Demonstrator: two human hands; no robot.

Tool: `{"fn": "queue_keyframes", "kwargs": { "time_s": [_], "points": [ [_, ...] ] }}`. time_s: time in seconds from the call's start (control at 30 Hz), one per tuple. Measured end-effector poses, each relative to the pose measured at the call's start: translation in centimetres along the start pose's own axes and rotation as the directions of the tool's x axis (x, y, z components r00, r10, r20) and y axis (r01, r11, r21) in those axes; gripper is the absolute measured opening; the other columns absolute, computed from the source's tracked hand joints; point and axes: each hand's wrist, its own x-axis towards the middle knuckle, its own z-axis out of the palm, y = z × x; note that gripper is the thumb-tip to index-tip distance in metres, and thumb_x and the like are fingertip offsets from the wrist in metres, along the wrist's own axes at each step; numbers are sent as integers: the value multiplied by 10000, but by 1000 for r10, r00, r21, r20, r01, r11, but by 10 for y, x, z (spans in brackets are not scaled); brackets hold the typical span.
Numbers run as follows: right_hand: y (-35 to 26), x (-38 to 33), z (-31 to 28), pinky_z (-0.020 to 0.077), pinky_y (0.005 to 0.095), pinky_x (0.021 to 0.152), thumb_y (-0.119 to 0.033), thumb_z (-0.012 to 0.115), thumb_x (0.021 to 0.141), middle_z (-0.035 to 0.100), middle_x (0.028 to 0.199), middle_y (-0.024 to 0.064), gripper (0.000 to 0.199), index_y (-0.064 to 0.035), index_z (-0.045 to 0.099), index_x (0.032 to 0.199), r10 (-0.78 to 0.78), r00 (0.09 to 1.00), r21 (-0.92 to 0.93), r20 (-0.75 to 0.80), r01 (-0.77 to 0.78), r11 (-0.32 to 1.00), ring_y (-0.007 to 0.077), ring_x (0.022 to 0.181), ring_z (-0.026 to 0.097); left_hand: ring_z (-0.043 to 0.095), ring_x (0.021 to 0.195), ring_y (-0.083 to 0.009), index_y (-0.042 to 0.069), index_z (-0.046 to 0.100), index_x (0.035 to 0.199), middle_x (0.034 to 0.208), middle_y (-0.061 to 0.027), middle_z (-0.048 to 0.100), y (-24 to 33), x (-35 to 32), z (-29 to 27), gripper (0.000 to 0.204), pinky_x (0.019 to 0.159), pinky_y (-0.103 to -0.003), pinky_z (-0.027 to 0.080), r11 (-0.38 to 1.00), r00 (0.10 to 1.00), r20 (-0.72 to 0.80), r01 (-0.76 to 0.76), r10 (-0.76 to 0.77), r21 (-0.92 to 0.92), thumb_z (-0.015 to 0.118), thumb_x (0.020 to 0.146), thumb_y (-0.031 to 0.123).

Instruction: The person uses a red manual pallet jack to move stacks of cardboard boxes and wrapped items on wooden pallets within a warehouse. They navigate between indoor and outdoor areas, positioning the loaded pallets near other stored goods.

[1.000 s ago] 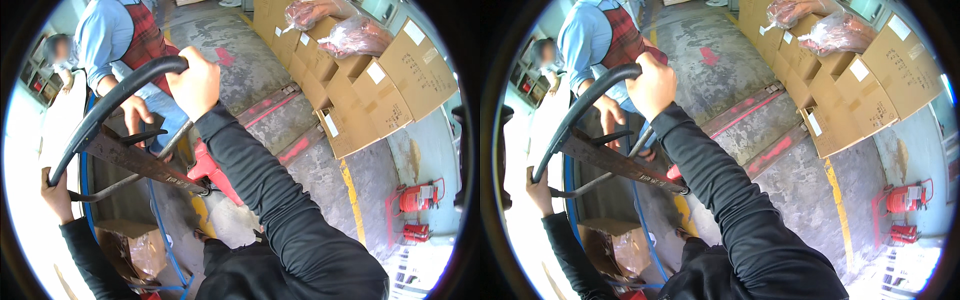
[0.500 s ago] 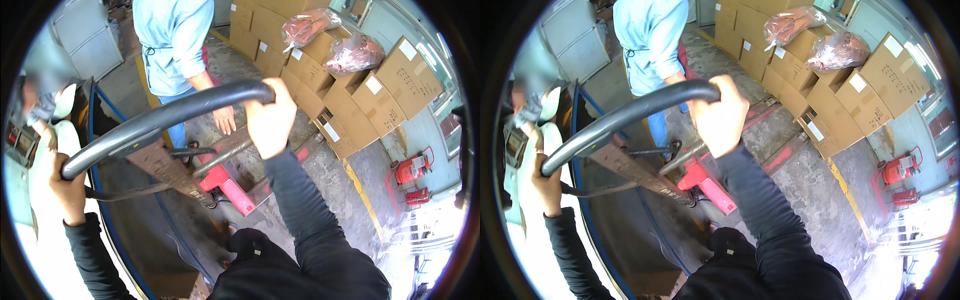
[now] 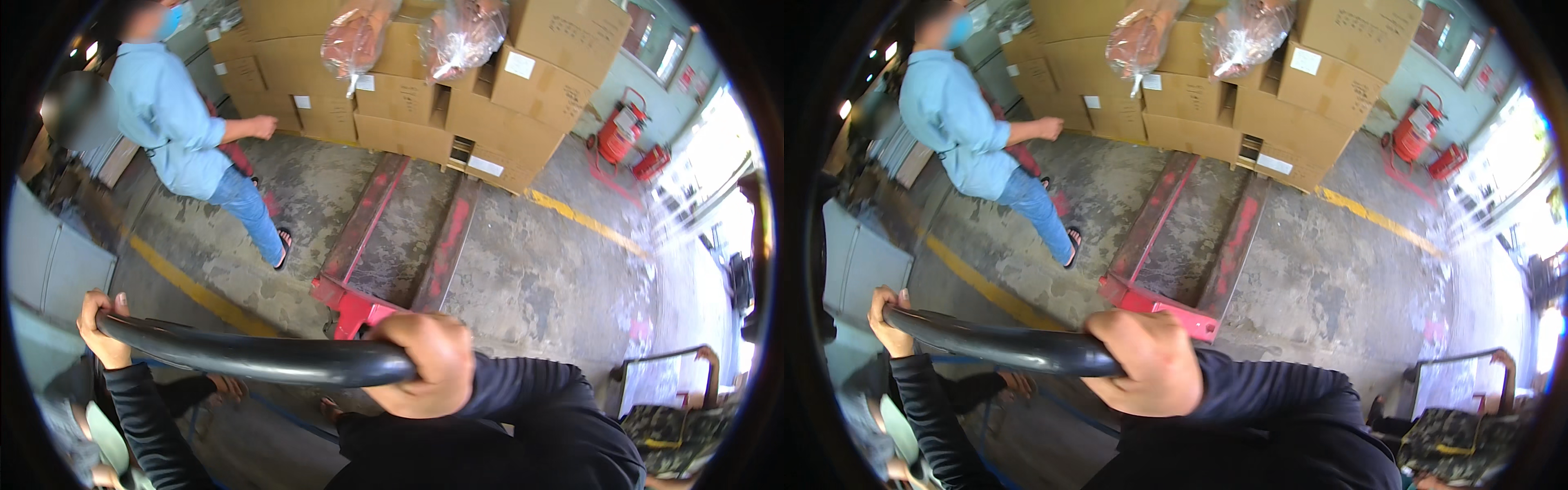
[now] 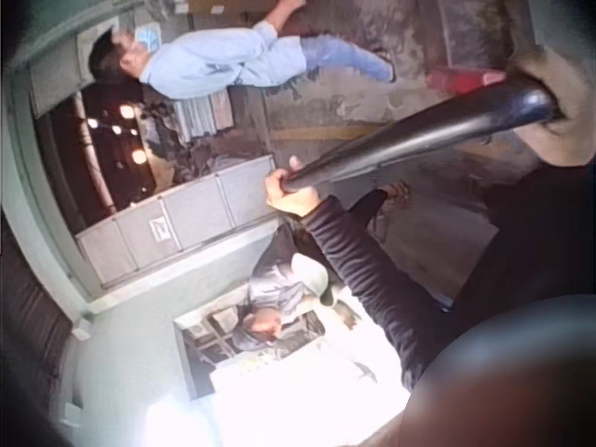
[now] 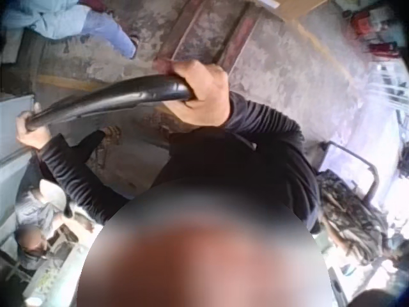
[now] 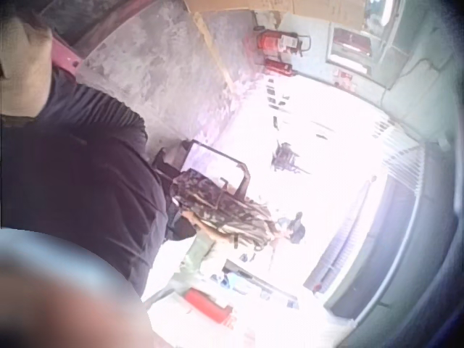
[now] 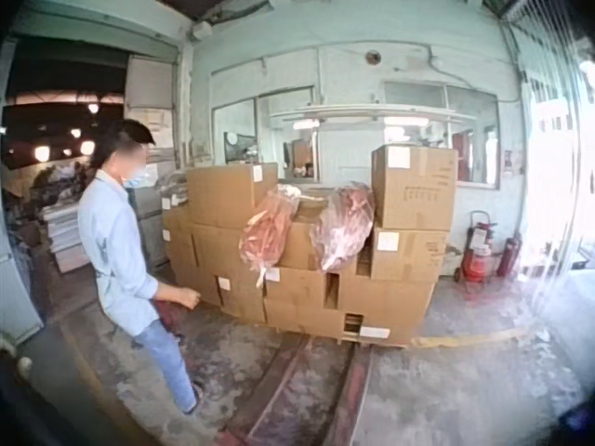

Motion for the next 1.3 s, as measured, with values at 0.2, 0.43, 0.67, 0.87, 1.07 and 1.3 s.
{"fn": "queue_keyframes", "kwargs": {
  "time_s": [0.2,0.43,0.67,0.87,1.07,1.3],
  "points": [
    [18,16,23,532,305,625,-9,683,632,670,819,109,295,-21,611,918,-26,961,-437,-277,-102,893,223,660,674,367,614,-117,46,465,736,658,-6,389,-21,99,132,349,559,-264,333,890,993,15,-99,118,-445,813,760,70],
    [83,90,43,426,238,503,-8,671,818,571,651,17,121,-1,614,925,70,647,-416,-759,-566,712,73,530,529,409,522,-277,60,474,715,578,-97,443,25,241,333,412,518,-322,411,767,960,-94,-269,265,-582,858,694,209],
    [202,154,-76,371,260,393,-185,756,869,570,546,35,231,24,657,889,-115,647,-506,-754,-459,730,88,409,514,574,527,-171,31,653,783,605,-86,595,107,319,445,202,523,-339,465,601,887,-233,-444,398,-665,754,790,206],
    [335,239,-185,413,266,466,-290,721,874,561,523,43,299,6,683,896,-212,620,-597,-755,-518,612,107,434,513,674,655,-289,49,705,789,691,-139,679,193,402,573,155,626,-369,521,730,977,85,-88,197,-678,783,694,142],
    [487,327,-321,509,397,641,-251,709,831,652,748,182,279,-4,684,959,-448,718,-845,-533,-425,325,316,668,640,662,752,-160,47,720,994,837,-94,727,273,504,733,292,708,-336,530,663,944,-94,-292,318,-689,795,734,157],
    [616,404,-428,458,326,500,-162,702,836,615,629,98,228,-33,663,1020,-50,507,-376,-860,-565,734,164,491,560,570,579,-163,48,578,790,613,-75,563,360,547,794,231,553,-343,449,709,974,126,-45,186,-704,786,708,103]
  ]
}}
